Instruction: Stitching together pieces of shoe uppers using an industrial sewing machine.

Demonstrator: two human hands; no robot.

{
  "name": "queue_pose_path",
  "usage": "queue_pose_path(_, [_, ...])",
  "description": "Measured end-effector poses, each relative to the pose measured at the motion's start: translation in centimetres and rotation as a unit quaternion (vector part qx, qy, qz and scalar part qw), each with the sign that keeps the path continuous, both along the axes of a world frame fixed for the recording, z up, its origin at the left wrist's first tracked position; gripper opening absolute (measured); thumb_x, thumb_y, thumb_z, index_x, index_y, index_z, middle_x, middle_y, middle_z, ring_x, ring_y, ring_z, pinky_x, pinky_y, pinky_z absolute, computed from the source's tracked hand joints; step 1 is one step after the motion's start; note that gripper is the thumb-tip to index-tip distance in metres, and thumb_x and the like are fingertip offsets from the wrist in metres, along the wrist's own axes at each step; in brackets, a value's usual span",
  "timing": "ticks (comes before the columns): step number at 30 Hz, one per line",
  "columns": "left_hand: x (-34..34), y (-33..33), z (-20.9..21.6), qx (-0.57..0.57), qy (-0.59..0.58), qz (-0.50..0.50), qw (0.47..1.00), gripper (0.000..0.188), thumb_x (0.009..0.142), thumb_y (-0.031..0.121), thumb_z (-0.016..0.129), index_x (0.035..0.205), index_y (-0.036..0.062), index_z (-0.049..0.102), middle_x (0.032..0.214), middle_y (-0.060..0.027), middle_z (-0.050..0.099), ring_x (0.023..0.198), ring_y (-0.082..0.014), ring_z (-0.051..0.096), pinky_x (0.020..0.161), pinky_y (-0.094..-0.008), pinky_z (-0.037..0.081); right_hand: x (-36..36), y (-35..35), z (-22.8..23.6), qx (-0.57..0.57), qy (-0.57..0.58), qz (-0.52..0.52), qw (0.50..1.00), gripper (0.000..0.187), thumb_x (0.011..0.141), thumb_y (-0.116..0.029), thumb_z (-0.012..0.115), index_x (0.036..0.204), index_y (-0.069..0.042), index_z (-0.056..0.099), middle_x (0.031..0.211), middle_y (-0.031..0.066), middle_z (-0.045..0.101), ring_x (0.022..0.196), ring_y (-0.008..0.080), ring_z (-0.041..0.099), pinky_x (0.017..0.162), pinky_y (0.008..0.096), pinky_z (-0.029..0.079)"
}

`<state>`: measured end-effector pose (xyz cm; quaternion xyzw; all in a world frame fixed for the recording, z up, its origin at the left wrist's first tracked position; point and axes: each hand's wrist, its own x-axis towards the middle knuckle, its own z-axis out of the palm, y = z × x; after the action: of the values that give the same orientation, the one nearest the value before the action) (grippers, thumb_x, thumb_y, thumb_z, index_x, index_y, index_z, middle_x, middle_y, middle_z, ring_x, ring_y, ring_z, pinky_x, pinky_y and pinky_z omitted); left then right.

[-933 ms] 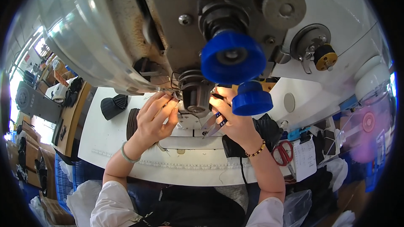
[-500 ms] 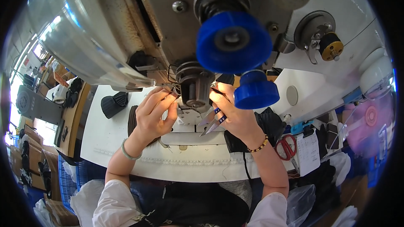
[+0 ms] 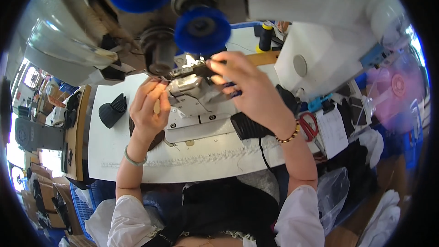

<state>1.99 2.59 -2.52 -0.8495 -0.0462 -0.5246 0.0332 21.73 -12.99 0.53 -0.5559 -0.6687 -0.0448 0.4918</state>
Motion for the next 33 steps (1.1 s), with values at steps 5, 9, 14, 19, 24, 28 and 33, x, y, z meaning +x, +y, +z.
queue_pose_path(5, [-0.1,-0.2,0.2,-0.023,0.007,-0.006,1.000,0.025,0.074,-0.006,0.067,0.098,-0.0026,0.065,0.101,-0.0150,0.064,0.103,-0.0344,0.065,0.083,-0.0371,0.055,-0.4,-4.2,-1.7,-0.161,-0.019,-0.095,0.982,0.029,0.077,-0.006,0.070,0.103,0.000,0.059,0.099,0.0104,0.061,0.081,0.0294,0.065,0.068,0.0351,0.054])
queue_pose_path(9, [-0.2,-0.3,0.2,-0.048,-0.010,-0.024,0.999,0.026,0.075,-0.007,0.065,0.100,-0.0041,0.065,0.103,-0.0166,0.064,0.105,-0.0346,0.064,0.088,-0.0389,0.054,-3.1,-5.2,-6.4,-0.360,-0.152,-0.160,0.906,0.037,0.073,-0.027,0.076,0.089,-0.001,0.055,0.085,0.0113,0.058,0.074,0.0347,0.064,0.066,0.0371,0.053])
queue_pose_path(14, [-2.9,-1.2,-2.0,-0.059,0.041,-0.244,0.967,0.033,0.077,0.017,0.075,0.102,-0.0026,0.066,0.108,-0.0167,0.065,0.106,-0.0363,0.063,0.098,-0.0471,0.048,-2.5,-5.7,-4.9,-0.297,0.004,0.045,0.954,0.030,0.075,-0.018,0.075,0.092,0.000,0.058,0.077,0.0123,0.062,0.065,0.0251,0.064,0.061,0.0366,0.049])
queue_pose_path(19, [-3.7,-2.4,-0.5,-0.400,0.312,-0.472,0.721,0.051,0.072,0.033,0.082,0.106,-0.0025,0.066,0.106,-0.0175,0.066,0.115,-0.0351,0.058,0.108,-0.0474,0.036,-2.5,-5.8,-0.3,-0.318,0.425,0.242,0.813,0.026,0.084,-0.010,0.072,0.105,-0.002,0.060,0.074,0.0004,0.061,0.050,0.0054,0.052,0.046,0.0214,0.039])
queue_pose_path(24, [-4.2,-1.7,-1.4,-0.726,0.083,-0.394,0.557,0.023,0.080,0.004,0.074,0.101,-0.0021,0.066,0.092,-0.0025,0.066,0.085,-0.0094,0.063,0.077,-0.0240,0.053,0.9,-3.4,-3.2,-0.159,0.621,0.183,0.745,0.024,0.088,-0.006,0.068,0.109,-0.001,0.057,0.068,-0.0018,0.053,0.047,0.0052,0.043,0.043,0.0200,0.031])
queue_pose_path(28, [-2.0,-3.1,-0.3,-0.738,0.056,-0.262,0.620,0.020,0.090,0.012,0.068,0.101,-0.0056,0.067,0.091,-0.0084,0.070,0.083,-0.0101,0.067,0.074,-0.0249,0.058,2.3,-2.5,-3.4,-0.217,0.494,-0.010,0.842,0.027,0.088,-0.013,0.071,0.108,-0.003,0.056,0.073,-0.0025,0.053,0.052,0.0056,0.042,0.048,0.0202,0.033])
queue_pose_path(33, [-1.7,-4.9,1.2,-0.702,0.024,-0.202,0.682,0.025,0.093,0.015,0.064,0.103,-0.0084,0.065,0.091,-0.0098,0.070,0.079,-0.0123,0.068,0.069,-0.0241,0.058,-0.6,-4.0,-3.2,-0.005,0.048,-0.099,0.994,0.052,0.073,-0.002,0.072,0.121,-0.008,0.056,0.114,0.0050,0.056,0.073,0.0119,0.052,0.066,0.0242,0.044])
